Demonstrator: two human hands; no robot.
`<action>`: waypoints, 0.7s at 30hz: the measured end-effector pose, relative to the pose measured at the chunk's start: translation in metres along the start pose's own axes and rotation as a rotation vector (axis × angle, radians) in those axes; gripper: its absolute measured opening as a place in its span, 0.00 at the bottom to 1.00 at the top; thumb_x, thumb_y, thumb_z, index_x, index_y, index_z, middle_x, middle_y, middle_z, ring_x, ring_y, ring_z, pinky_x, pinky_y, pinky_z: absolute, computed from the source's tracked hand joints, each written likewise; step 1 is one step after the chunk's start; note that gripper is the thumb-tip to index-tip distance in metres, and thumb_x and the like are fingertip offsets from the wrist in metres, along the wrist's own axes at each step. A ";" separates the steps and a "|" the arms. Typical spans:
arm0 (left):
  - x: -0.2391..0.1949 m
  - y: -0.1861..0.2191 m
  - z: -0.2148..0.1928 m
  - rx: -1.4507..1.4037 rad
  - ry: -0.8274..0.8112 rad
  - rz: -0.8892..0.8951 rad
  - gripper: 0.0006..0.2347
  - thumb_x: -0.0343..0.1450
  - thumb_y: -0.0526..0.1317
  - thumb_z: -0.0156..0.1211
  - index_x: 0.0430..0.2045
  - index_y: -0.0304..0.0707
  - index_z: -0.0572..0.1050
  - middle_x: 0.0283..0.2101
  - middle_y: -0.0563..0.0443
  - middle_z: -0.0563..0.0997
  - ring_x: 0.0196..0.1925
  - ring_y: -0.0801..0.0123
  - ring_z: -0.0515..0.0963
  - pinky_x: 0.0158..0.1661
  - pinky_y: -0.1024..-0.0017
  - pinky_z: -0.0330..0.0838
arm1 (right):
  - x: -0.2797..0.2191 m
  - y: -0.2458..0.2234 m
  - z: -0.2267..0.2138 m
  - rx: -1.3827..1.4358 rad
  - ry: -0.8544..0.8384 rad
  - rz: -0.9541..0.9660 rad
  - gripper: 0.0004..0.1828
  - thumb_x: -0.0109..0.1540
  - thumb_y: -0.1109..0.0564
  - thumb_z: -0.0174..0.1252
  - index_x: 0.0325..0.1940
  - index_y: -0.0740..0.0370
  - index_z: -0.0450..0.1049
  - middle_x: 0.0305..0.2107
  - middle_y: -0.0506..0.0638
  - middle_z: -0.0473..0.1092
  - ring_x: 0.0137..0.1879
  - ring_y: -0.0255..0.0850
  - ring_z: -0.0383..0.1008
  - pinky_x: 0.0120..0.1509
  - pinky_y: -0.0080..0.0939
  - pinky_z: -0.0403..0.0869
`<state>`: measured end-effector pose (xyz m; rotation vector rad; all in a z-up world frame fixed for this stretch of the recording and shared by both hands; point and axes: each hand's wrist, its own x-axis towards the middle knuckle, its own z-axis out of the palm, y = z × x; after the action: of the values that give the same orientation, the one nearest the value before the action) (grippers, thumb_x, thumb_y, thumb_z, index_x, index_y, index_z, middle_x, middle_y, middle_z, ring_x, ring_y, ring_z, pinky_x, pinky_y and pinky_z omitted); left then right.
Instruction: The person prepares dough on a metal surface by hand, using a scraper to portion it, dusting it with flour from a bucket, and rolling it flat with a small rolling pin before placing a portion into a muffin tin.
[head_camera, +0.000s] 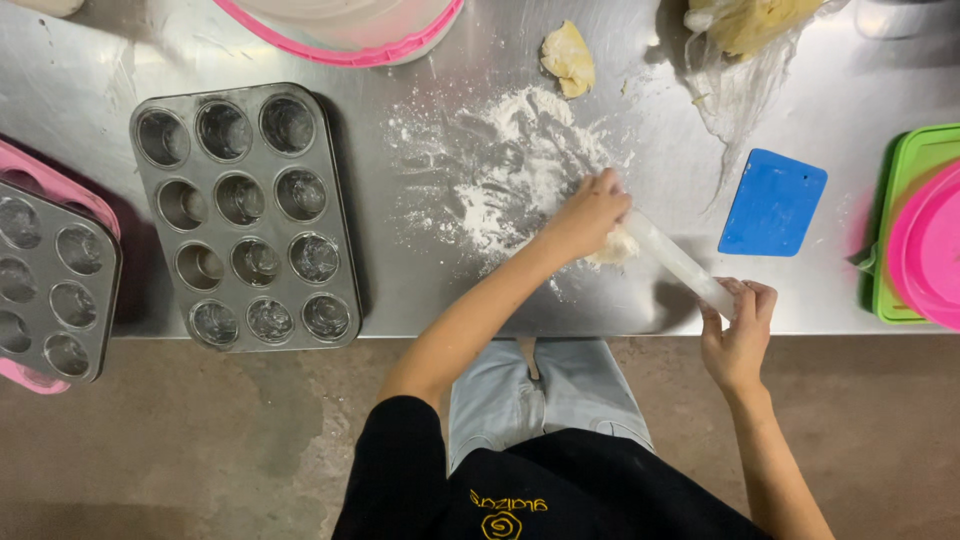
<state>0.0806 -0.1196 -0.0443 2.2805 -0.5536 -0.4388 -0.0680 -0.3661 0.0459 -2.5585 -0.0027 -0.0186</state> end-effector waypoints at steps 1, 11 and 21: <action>0.002 0.006 -0.001 0.000 0.000 0.002 0.08 0.64 0.33 0.68 0.28 0.40 0.72 0.45 0.43 0.71 0.54 0.40 0.76 0.46 0.56 0.80 | 0.000 -0.001 -0.002 -0.001 0.002 0.000 0.20 0.64 0.70 0.64 0.57 0.69 0.66 0.49 0.58 0.57 0.61 0.66 0.68 0.61 0.63 0.71; -0.017 0.054 -0.067 0.234 -0.333 -0.073 0.09 0.66 0.36 0.67 0.38 0.36 0.79 0.61 0.30 0.67 0.59 0.42 0.73 0.49 0.62 0.81 | -0.015 0.035 -0.009 0.015 0.025 0.015 0.23 0.65 0.66 0.62 0.64 0.67 0.67 0.53 0.63 0.59 0.60 0.58 0.65 0.53 0.57 0.71; 0.008 -0.047 -0.211 -0.186 0.279 -0.650 0.14 0.70 0.32 0.61 0.51 0.37 0.76 0.52 0.41 0.81 0.54 0.58 0.82 0.53 0.66 0.83 | -0.004 0.034 -0.011 0.023 0.026 0.032 0.22 0.65 0.66 0.62 0.63 0.70 0.67 0.53 0.63 0.61 0.62 0.57 0.64 0.53 0.56 0.72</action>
<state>0.1973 0.0284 0.0616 2.2464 0.3706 -0.4424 -0.0719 -0.4004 0.0359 -2.5343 0.0482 -0.0386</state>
